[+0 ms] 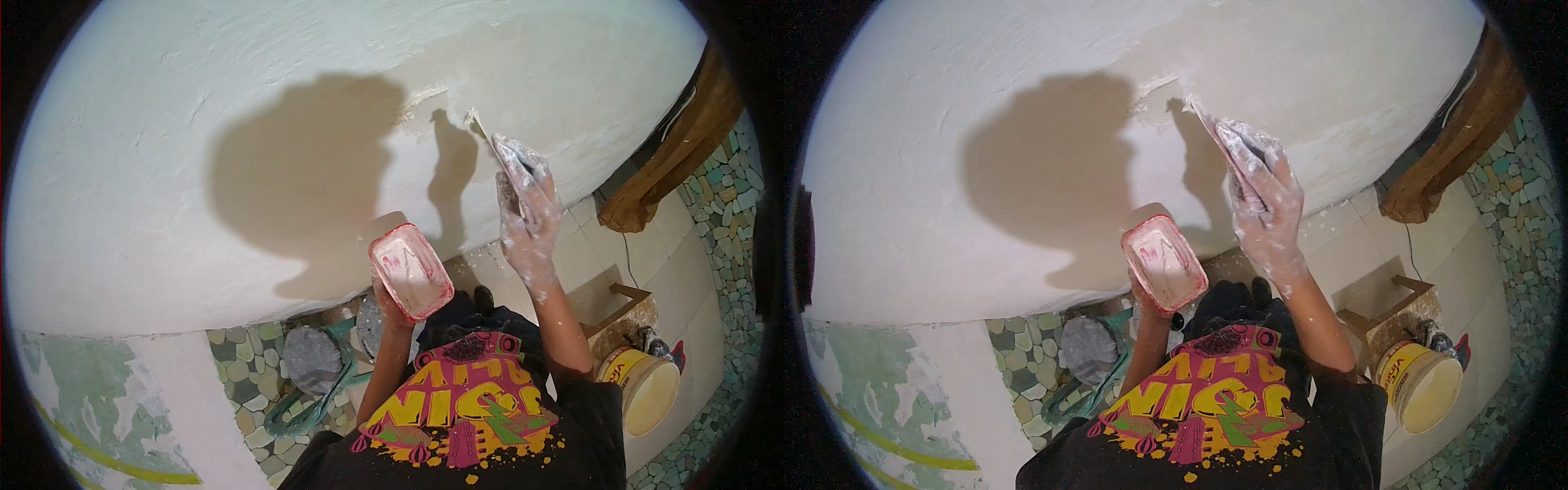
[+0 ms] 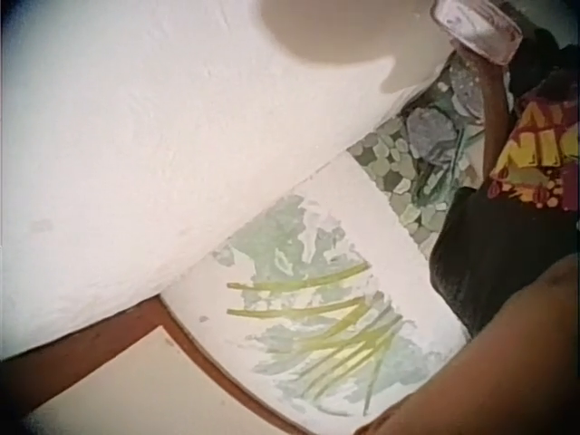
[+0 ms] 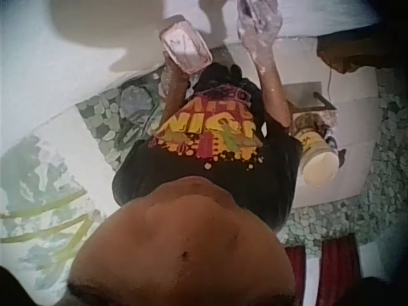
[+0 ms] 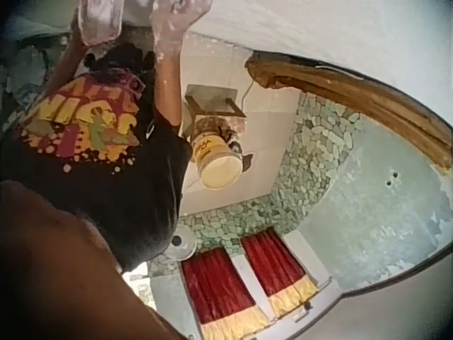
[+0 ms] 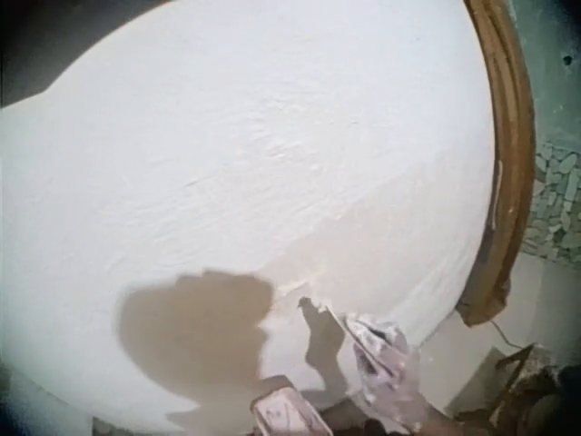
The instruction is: The recorder is applying white plaster or filler to a wall using a spatula and a small container.
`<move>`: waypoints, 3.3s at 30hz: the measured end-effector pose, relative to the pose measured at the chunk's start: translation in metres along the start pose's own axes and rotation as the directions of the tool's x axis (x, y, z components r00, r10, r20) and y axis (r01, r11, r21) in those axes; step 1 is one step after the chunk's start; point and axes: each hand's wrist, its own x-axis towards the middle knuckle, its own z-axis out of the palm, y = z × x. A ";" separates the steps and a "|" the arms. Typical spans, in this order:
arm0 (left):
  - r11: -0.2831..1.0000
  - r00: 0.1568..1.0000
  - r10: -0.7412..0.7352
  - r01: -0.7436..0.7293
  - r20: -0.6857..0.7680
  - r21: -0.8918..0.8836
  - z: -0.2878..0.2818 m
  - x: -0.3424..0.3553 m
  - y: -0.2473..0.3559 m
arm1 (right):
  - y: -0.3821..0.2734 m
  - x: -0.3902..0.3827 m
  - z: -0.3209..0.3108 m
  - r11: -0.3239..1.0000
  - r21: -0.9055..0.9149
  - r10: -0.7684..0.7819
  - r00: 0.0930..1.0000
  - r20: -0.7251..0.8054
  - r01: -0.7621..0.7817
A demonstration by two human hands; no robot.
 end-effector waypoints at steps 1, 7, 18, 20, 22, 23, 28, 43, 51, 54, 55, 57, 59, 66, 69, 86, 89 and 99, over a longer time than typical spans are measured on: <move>1.000 1.000 -0.006 0.006 0.000 -0.006 -0.007 0.001 -0.001 | 0.007 0.001 0.001 1.000 -0.008 0.001 1.000 0.002 -0.001; 0.997 0.999 -0.026 0.024 -0.024 -0.071 -0.021 -0.006 0.004 | 0.040 0.012 0.004 0.718 -0.481 -0.393 0.864 0.316 0.503; 0.994 0.991 -0.106 0.105 -0.078 -0.022 -0.036 0.005 0.025 | 0.155 -0.056 -0.009 0.496 -0.487 -0.176 0.632 0.754 0.719; 0.994 0.987 -0.107 0.110 -0.123 0.015 -0.023 0.007 0.028 | 0.153 -0.086 -0.011 0.591 -0.467 -0.006 0.583 0.813 0.658; 0.992 0.981 -0.104 0.114 -0.164 0.048 -0.019 0.009 0.032 | 0.137 -0.109 -0.014 0.693 -0.568 0.115 0.709 0.695 0.444; 0.988 0.974 -0.138 0.147 -0.180 0.036 -0.023 0.010 0.035 | 0.120 -0.115 -0.011 0.689 -0.573 0.125 0.707 0.696 0.443; 0.980 0.969 -0.177 0.189 -0.173 0.059 -0.030 0.011 0.037 | 0.071 -0.102 0.020 0.941 -0.299 0.178 0.983 0.041 -0.158; 0.985 0.985 -0.172 0.172 -0.001 -0.005 -0.019 0.008 0.055 | -0.010 0.021 0.051 0.945 -0.095 0.285 0.931 -0.228 -0.312; 0.990 0.988 -0.131 0.135 -0.079 0.042 -0.026 0.008 0.064 | -0.030 -0.006 0.095 0.978 -0.002 0.207 0.978 0.011 -0.207; 0.980 0.982 -0.172 0.179 -0.082 0.082 -0.035 0.013 0.066 | -0.026 -0.013 0.089 0.897 0.198 0.398 0.917 0.028 -0.395; 0.980 0.981 -0.177 0.183 -0.078 0.083 -0.037 0.015 0.066 | -0.027 -0.012 0.090 0.782 0.391 0.525 0.851 0.006 -0.486; 0.983 0.986 -0.140 0.149 -0.088 0.103 -0.041 0.017 0.065 | -0.032 0.002 0.072 0.794 0.416 0.515 0.854 -0.074 -0.442; 0.983 0.984 -0.160 0.167 -0.078 0.081 -0.039 0.018 0.065 | -0.027 0.014 0.056 0.806 0.437 0.505 0.849 -0.154 -0.399; 0.973 0.973 -0.210 0.217 -0.091 0.074 -0.041 0.019 0.065 | -0.018 0.038 0.077 0.931 -0.362 -0.064 0.954 -0.293 -0.049; 0.969 0.974 -0.225 0.226 -0.020 0.104 -0.039 0.020 0.067 | -0.022 0.037 0.099 0.879 -0.477 -0.147 0.959 -0.241 0.015; 0.967 0.973 -0.211 0.221 -0.091 0.128 -0.044 0.021 0.064 | -0.003 0.064 0.041 0.742 -0.599 -0.361 0.932 0.019 0.300; 0.962 0.968 -0.234 0.244 -0.091 0.121 -0.038 0.021 0.065 | 0.011 0.045 0.039 0.632 -0.658 -0.383 0.903 0.194 0.410; 0.959 0.986 -0.155 0.164 -0.056 0.231 -0.038 0.024 0.062 | -0.014 0.056 0.003 0.368 -0.679 -0.303 0.772 0.559 0.635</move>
